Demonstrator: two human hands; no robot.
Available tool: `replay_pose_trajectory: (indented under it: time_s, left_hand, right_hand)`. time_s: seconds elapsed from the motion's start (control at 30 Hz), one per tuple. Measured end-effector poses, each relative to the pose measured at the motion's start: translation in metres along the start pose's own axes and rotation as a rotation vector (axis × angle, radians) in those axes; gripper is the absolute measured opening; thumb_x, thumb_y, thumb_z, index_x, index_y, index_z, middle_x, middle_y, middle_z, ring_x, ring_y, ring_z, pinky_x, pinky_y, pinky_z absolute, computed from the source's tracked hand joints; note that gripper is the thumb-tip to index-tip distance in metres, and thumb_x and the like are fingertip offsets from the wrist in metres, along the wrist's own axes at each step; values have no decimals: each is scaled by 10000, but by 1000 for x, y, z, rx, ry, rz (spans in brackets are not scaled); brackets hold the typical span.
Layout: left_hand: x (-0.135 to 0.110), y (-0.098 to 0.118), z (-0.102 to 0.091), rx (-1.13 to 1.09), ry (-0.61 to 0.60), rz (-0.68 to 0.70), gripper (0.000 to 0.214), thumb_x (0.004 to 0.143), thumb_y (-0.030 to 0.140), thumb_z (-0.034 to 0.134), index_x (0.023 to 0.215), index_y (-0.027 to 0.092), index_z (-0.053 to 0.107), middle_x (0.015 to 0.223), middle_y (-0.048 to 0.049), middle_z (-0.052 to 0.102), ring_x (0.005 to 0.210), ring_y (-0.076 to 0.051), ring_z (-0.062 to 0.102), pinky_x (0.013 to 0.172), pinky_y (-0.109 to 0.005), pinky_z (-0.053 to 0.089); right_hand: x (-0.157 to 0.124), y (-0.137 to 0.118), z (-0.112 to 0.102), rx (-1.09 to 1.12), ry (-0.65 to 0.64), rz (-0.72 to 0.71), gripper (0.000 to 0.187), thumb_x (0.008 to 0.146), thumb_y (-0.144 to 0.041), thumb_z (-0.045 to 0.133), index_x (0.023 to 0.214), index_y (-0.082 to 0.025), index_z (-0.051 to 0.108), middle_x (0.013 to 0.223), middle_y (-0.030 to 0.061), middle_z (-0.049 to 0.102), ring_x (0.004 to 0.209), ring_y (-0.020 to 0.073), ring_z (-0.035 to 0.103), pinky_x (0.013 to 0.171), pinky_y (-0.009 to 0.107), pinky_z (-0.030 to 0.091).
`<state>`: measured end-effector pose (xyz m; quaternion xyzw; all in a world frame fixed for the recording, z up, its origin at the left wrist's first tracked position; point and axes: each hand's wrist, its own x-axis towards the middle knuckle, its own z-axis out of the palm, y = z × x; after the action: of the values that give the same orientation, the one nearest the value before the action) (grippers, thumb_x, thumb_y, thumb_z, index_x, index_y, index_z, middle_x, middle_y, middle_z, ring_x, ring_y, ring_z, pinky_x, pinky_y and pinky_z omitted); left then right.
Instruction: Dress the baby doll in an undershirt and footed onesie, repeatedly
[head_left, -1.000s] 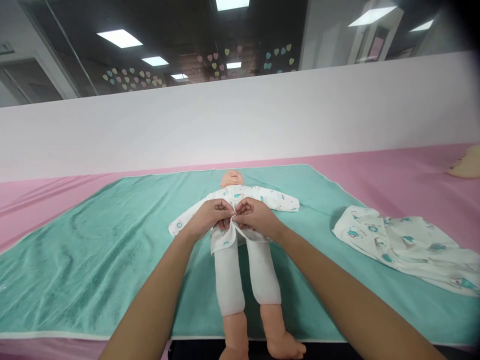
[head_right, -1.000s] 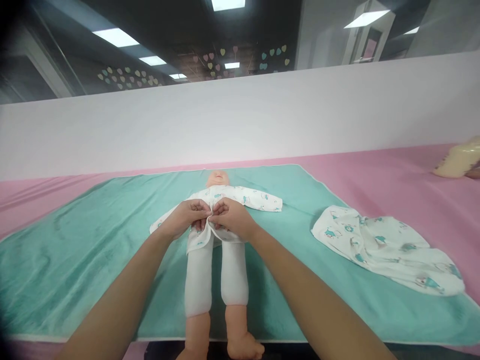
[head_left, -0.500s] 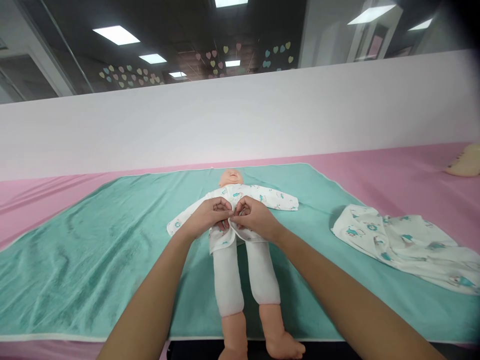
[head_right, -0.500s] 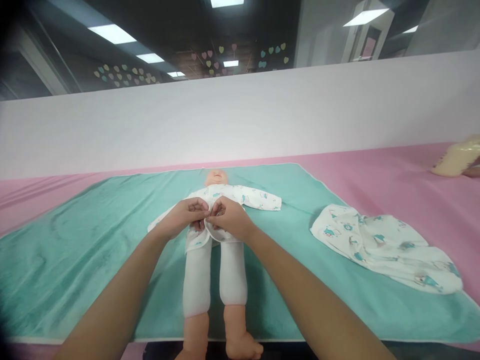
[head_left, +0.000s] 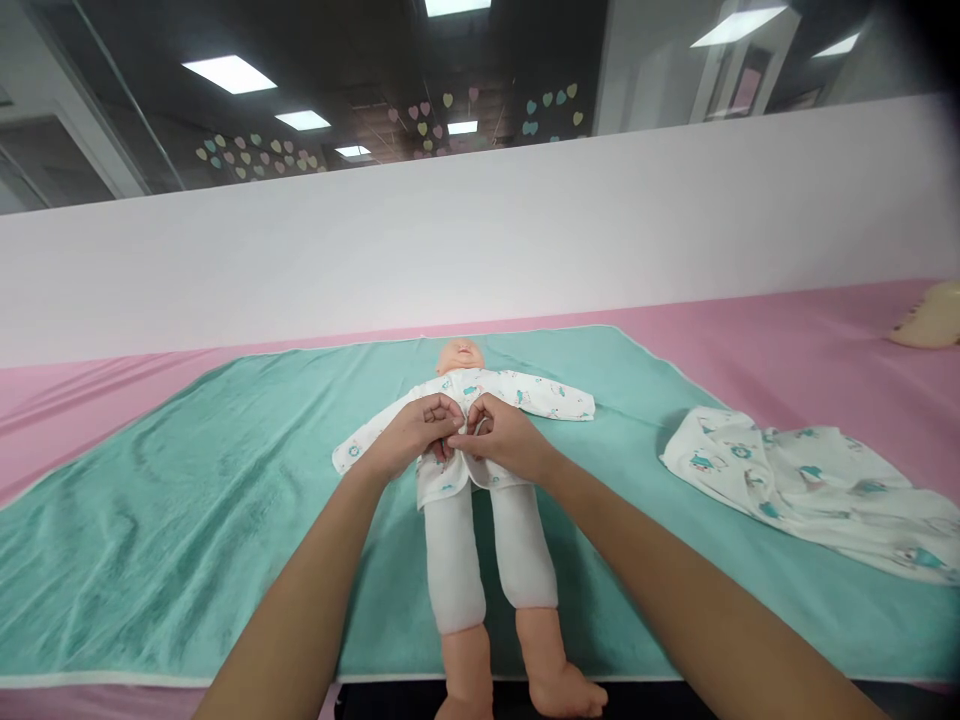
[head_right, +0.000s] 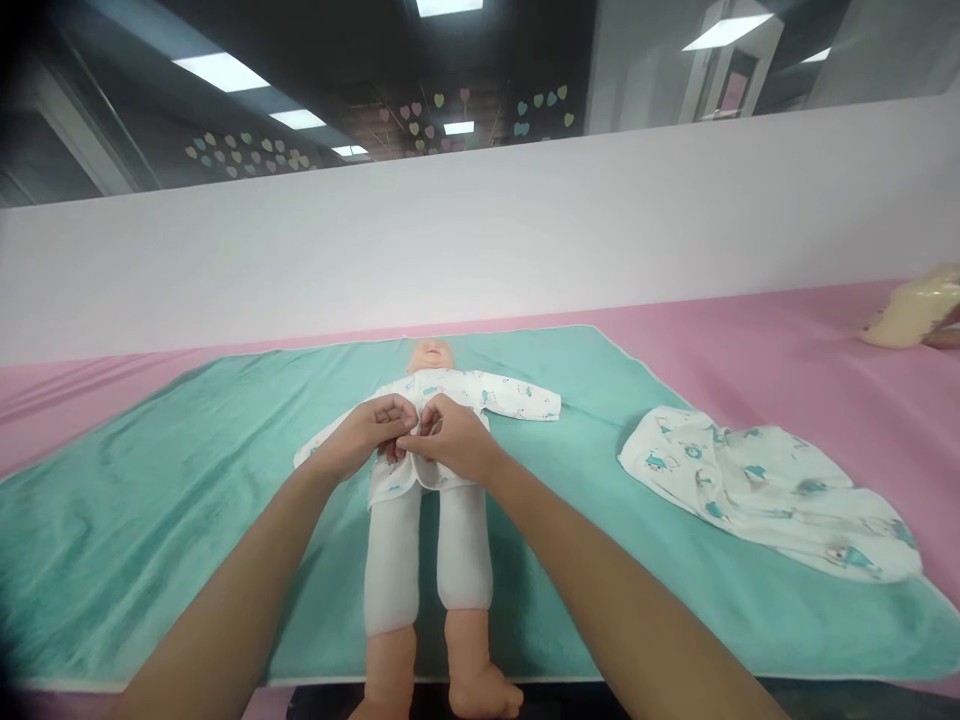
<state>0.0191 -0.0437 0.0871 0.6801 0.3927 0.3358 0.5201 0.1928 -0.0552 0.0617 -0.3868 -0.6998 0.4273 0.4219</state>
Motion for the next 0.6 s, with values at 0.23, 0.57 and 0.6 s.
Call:
replay_pose_trajectory:
  time_s: [0.23, 0.57, 0.6]
  left_hand:
    - [4, -1, 7, 80, 164, 61, 236, 809, 394, 548, 947, 205, 516, 578, 50, 525, 409, -72, 467, 373, -175, 336]
    - [10, -15, 16, 622, 438, 266, 300, 802, 330, 553, 1095, 266, 551, 1034, -10, 564, 655, -113, 508, 674, -268, 418]
    - [11, -16, 17, 675, 431, 277, 288, 804, 322, 548, 1087, 271, 562, 1102, -10, 550, 675, -118, 508, 696, -277, 411]
  right_hand:
    - [5, 4, 0, 129, 5, 3, 232, 684, -279, 616, 847, -223, 461, 726, -45, 513, 581, 91, 483, 513, 223, 361]
    - [11, 6, -20, 703, 239, 116, 176, 623, -222, 546, 792, -207, 496, 694, -23, 495, 607, 120, 463, 550, 231, 368]
    - [12, 7, -23, 733, 274, 120, 188, 609, -214, 538, 791, -206, 489, 714, -18, 499, 620, 125, 468, 561, 235, 375]
